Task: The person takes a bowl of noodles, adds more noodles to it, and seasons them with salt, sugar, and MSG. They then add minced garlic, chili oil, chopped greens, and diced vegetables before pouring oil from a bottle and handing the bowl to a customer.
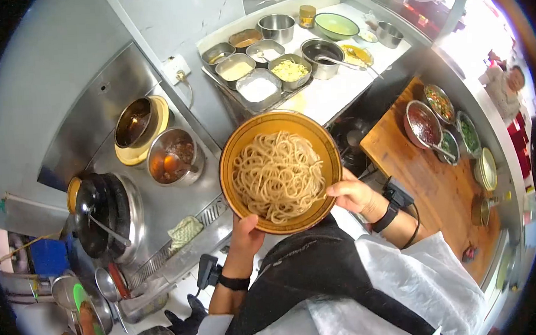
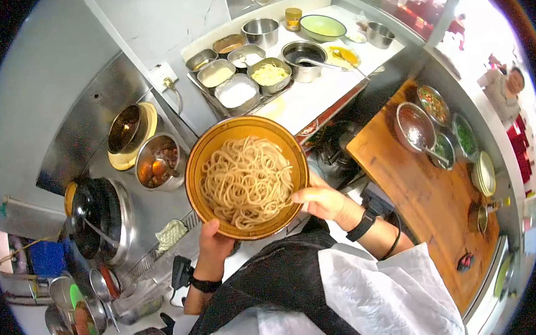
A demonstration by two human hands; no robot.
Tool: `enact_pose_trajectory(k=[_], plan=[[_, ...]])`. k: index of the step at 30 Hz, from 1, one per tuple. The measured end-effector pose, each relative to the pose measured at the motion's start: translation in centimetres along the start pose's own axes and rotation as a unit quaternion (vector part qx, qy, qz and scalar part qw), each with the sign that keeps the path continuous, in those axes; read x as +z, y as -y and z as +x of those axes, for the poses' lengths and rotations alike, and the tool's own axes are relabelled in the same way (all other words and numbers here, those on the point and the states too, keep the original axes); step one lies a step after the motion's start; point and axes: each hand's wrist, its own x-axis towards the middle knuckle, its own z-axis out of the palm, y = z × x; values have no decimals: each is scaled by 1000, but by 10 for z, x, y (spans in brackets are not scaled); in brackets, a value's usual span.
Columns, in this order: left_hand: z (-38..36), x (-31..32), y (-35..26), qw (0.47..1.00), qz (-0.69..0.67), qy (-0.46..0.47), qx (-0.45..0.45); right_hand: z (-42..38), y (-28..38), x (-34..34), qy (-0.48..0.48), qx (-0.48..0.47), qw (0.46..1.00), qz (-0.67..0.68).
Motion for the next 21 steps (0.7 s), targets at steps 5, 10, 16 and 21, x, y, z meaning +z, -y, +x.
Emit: enact_pose_trajectory(k=[5,10,16,21], plan=[[78,42,51,997,-52,-50,23,5,95,-59,-24,40,990,-136],[115,67,83,990,15,-126,56,34,147,-104,-90,-152,883,-435],[121,70,84,987,39,-131,81,69,181,-50,139,-179,552,-803],[118,68,78,985,-10,-124,117,108,156,-35,255,-83,463,-845]])
